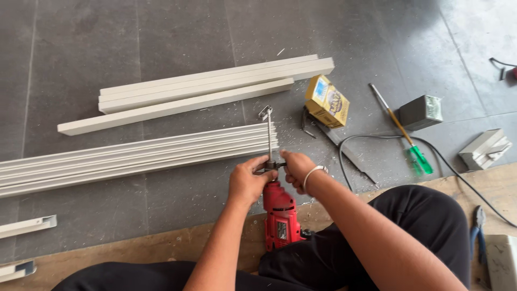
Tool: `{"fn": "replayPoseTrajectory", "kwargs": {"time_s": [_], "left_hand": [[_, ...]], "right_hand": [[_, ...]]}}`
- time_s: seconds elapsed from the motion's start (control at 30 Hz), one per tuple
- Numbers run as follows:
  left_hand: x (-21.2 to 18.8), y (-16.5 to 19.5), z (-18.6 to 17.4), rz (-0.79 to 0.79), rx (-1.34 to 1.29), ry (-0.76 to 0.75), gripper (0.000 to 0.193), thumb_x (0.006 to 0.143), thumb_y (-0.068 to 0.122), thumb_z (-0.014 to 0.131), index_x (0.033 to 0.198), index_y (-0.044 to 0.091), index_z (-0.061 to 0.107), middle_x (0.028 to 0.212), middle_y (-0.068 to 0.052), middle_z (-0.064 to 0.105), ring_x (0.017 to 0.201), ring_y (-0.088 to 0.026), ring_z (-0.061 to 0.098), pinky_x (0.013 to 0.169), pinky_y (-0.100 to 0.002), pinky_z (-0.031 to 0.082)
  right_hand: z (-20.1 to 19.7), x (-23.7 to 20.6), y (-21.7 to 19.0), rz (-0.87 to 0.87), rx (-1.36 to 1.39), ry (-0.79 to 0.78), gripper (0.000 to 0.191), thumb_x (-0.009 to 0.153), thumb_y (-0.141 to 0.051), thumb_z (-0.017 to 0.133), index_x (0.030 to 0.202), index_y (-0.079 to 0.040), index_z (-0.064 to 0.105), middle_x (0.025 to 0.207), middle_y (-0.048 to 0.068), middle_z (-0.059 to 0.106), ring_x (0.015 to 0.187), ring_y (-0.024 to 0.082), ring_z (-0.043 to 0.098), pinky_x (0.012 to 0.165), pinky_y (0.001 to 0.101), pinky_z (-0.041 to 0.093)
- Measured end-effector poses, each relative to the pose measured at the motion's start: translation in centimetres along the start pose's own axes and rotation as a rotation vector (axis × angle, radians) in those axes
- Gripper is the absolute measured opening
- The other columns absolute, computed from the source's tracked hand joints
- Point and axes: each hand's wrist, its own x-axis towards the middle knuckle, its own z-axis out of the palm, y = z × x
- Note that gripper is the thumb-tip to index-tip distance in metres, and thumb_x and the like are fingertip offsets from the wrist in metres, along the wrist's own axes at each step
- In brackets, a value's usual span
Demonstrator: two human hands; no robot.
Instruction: The person drills holes into a white metal frame using a red power drill, then switches to a screwdriver bit to fasten screws into the frame. They assemble multiple white metal pieces into a rectangular structure on the floor.
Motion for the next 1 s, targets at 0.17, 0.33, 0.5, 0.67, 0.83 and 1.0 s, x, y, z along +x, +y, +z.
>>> {"fn": "replayPoseTrajectory", "kwargs": {"time_s": [0.17,0.33,0.5,0.67,0.83,1.0], "left_hand": [[-0.4,0.2,0.0,-0.014,0.017,-0.005,0.056,0.070,0.023,0.091,0.124,0.016,0.074,0.113,-0.008,0.078,0.102,-0.017,0.077,0.088,-0.031,0.058],[-0.3,0.7,0.0,-0.043,0.001,0.003,0.057,0.069,0.023,0.093,0.123,0.015,0.075,0.114,-0.010,0.078,0.102,-0.017,0.076,0.089,-0.030,0.057],[-0.3,0.4,0.2,-0.098,-0.167,-0.057,0.056,0.070,0.016,0.088,0.123,0.011,0.073,0.114,-0.011,0.079,0.099,-0.016,0.078,0.085,-0.029,0.061],[0.4,-0.5,0.0,-0.060,-0.410,-0.204,0.048,0.082,0.008,0.077,0.129,0.006,0.069,0.114,-0.009,0.079,0.102,-0.014,0.074,0.088,-0.029,0.059],[0.7,-0.6,-0.8,-0.247,-0.539,-0.314,0.038,0.095,0.014,0.060,0.132,0.010,0.068,0.108,-0.001,0.076,0.095,-0.013,0.070,0.085,-0.031,0.059],[1.3,-0.7,0.4,-0.188,-0.420,-0.279,0.039,0.092,0.024,0.073,0.129,0.011,0.072,0.104,0.000,0.074,0.095,-0.010,0.066,0.086,-0.028,0.052]], "right_hand": [[-1.1,3.9,-0.2,0.136,-0.053,-0.184,0.048,0.096,-0.047,0.053,0.061,-0.017,0.040,0.055,0.002,0.045,0.044,0.015,0.034,0.044,0.0335,0.029],[-0.1,5.8,1.6,-0.576,-0.685,0.152,0.020,0.084,-0.031,0.051,0.075,-0.016,0.061,0.059,0.009,0.065,0.050,0.029,0.067,0.051,0.0483,0.055],[2.6,4.7,5.2,-0.644,-0.420,0.613,0.049,0.106,-0.040,0.052,0.081,-0.005,0.077,0.077,0.020,0.070,0.077,0.040,0.068,0.074,0.0494,0.054],[0.2,1.3,4.2,-1.477,-0.875,0.642,0.020,0.100,-0.028,0.060,0.098,-0.012,0.070,0.084,0.009,0.070,0.076,0.028,0.071,0.065,0.0412,0.058],[-6.1,-2.4,0.2,-2.019,-1.446,0.534,0.025,0.088,-0.021,0.069,0.111,-0.014,0.075,0.098,0.003,0.066,0.075,0.017,0.067,0.059,0.0330,0.056],[-4.6,-3.7,1.8,-1.621,-0.960,0.758,0.031,0.087,-0.014,0.068,0.117,-0.020,0.072,0.114,0.005,0.067,0.080,0.018,0.067,0.068,0.0344,0.059]]}}
